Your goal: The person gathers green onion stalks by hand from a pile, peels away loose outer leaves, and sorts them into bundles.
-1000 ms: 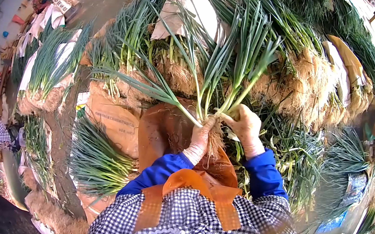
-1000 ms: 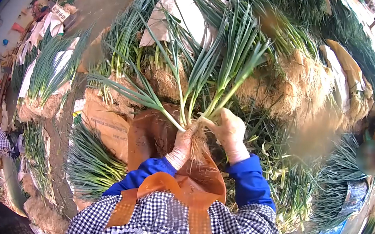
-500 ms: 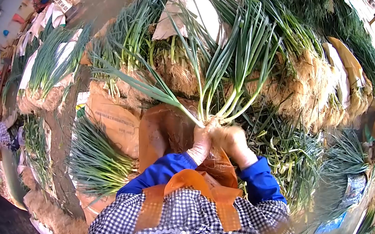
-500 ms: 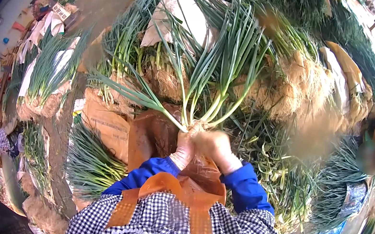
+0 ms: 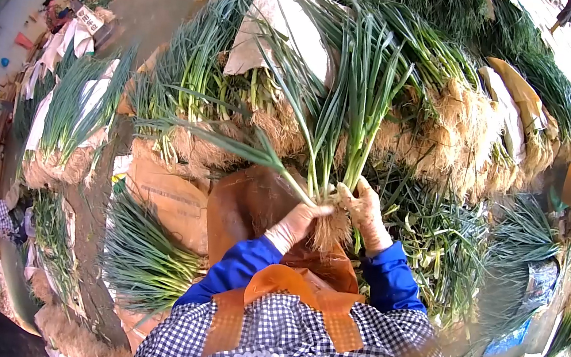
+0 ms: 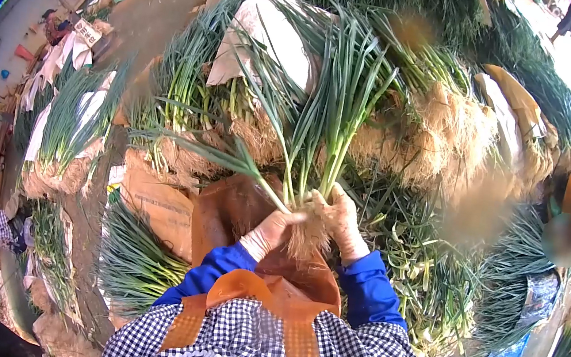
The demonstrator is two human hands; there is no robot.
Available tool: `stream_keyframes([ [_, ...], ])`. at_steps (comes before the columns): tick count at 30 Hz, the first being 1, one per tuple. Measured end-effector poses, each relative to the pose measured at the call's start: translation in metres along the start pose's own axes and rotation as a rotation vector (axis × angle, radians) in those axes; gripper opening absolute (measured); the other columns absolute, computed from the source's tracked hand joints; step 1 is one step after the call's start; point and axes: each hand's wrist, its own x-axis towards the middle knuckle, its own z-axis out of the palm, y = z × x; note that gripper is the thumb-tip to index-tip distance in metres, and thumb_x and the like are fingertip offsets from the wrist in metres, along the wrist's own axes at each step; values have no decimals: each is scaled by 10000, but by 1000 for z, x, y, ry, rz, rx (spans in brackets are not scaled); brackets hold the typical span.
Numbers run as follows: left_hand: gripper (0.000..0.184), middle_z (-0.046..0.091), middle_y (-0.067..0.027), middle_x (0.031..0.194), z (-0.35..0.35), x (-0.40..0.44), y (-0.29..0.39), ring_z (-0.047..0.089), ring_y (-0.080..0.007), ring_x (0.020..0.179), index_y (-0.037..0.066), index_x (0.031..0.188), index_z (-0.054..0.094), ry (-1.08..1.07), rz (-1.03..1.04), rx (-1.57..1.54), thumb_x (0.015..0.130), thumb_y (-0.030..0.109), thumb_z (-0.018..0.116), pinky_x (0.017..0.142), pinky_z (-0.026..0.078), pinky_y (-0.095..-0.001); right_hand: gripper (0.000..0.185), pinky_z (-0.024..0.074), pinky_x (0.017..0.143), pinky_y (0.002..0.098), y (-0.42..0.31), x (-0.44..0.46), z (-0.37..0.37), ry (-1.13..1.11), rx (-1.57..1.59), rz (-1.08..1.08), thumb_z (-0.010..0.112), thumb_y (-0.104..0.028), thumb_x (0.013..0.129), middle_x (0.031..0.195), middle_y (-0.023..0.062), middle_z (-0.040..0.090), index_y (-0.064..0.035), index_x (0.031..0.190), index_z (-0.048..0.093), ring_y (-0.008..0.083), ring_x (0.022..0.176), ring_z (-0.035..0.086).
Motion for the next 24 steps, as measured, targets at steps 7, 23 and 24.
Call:
stream_keyframes([
  [7, 387, 605, -116, 1094, -6, 29, -6, 595, -223, 981, -16, 1181, 529, -149, -358, -245, 844, 164, 579, 909, 459, -364, 193, 420, 556, 181, -6, -13, -14, -60, 481, 187, 586, -218, 893, 712, -15, 562, -38, 946, 541, 50, 591, 503],
  [23, 210, 648, -78, 823, 34, 51, -23, 611, -152, 703, -43, 920, 625, 192, 23, 290, 784, 117, 629, 654, 503, -263, 150, 440, 561, 221, 13, -38, -12, 512, 379, -43, 475, -155, 946, 707, 2, 533, -41, 879, 548, 62, 611, 508],
  [24, 161, 631, -37, 761, 2, 75, -54, 572, -115, 617, -31, 852, 634, 173, 27, 287, 773, 107, 662, 572, 473, -237, 104, 475, 613, 248, 37, -41, -14, 419, 313, -221, 481, -107, 937, 752, 18, 546, -36, 887, 538, 81, 664, 537],
])
